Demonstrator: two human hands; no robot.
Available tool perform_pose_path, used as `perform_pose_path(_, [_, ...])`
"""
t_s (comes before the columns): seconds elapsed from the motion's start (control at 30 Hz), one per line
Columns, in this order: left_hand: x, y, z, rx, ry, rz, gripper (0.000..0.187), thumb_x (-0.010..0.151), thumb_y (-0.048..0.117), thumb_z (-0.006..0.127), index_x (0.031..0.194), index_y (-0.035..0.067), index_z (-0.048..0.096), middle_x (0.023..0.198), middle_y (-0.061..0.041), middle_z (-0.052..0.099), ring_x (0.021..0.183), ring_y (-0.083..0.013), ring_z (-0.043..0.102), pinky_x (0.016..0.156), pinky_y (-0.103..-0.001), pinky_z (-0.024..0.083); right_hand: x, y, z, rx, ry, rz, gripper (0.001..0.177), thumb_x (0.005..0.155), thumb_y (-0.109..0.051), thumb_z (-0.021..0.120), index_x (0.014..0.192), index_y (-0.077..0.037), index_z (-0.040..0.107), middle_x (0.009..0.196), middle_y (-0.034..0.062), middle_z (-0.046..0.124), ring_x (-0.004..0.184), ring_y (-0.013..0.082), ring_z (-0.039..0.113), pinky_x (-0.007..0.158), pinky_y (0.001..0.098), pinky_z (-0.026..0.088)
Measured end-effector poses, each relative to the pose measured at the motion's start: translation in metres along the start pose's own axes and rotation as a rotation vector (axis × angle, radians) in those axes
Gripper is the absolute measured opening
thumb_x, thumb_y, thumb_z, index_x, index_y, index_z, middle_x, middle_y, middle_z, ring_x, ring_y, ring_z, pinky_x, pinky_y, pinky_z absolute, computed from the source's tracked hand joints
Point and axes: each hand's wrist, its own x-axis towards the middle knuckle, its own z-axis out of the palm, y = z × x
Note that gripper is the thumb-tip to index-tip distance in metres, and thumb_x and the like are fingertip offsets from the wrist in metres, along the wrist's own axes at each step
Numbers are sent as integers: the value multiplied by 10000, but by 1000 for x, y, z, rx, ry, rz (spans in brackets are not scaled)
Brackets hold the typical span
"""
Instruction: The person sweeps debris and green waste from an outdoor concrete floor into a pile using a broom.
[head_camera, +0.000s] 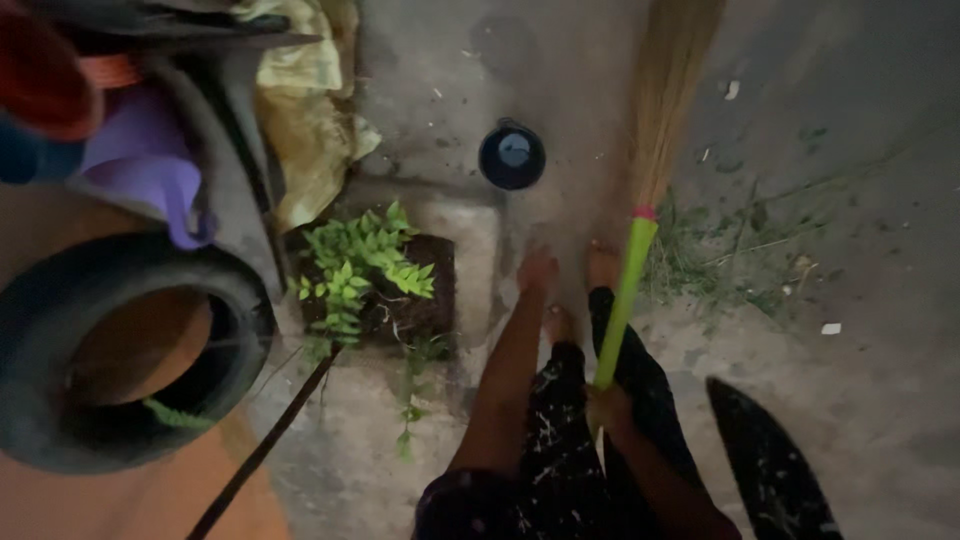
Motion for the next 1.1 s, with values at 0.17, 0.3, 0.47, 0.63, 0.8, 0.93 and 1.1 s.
perform_pose_path(0.17, [103, -13, 38, 5, -339, -128, 419, 1044, 264, 508, 1462, 254, 544, 1757, -117, -11, 1270, -336, 606, 1027, -525, 499, 1, -22, 6, -30, -35, 53, 321, 877, -292, 745, 982, -13, 628, 775, 139, 660, 599, 274, 650, 540, 453, 534])
perform_pose_path(0.3, [154, -25, 67, 154, -429, -107, 524, 1030, 251, 520, 1539, 307, 406, 1737, -110, -25, 1238, -351, 615, 982, -498, 527, 12, -11, 11, -49, -51, 66, 303, 892, -283, 742, 980, -14, 635, 757, 114, 645, 591, 256, 633, 534, 439, 523])
perform_pose_path(0.47, [168, -19, 61, 3, -268, -181, 725, 959, 170, 592, 1626, 139, 309, 1694, -44, 156, 1304, -337, 572, 960, -483, 539, 27, -2, 18, -50, -83, 22, 282, 911, -273, 737, 976, -16, 643, 734, 82, 627, 581, 234, 610, 528, 421, 509])
perform_pose_path(0.63, [133, -8, 18, -66, 15, 40, 539, 912, 200, 671, 1440, 227, 563, 1637, -98, 330, 1350, -301, 553, 982, -456, 509, 26, -16, 24, -22, -75, 16, 262, 929, -263, 733, 973, -17, 651, 712, 51, 610, 570, 212, 588, 522, 402, 495])
perform_pose_path(0.8, [50, -18, -39, -810, 308, 165, 313, 1011, 248, 591, 1237, 32, 603, 1131, -129, 549, 977, -250, 558, 883, -385, 494, 11, -39, 18, 414, -100, -122, 239, 924, -226, 770, 967, -23, 650, 698, 21, 586, 552, 185, 551, 492, 371, 466])
perform_pose_path(0.93, [-49, -36, -82, -1015, 251, 160, 214, 1066, 234, 553, 1109, 57, 667, 921, -21, 641, 839, -169, 614, 771, -335, 530, -22, -52, 5, 410, -100, -119, 211, 909, -214, 755, 930, -29, 655, 661, 55, 569, 522, 204, 538, 461, 367, 421])
perform_pose_path(1.1, [-192, -64, -172, -588, 579, 134, 246, 902, 260, 747, 1096, 117, 793, 1252, -134, 723, 1110, -329, 690, 970, -401, 532, -67, -76, -29, 295, -61, -258, 229, 872, -246, 739, 864, -19, 707, 664, 83, 627, 531, 210, 584, 480, 371, 450])
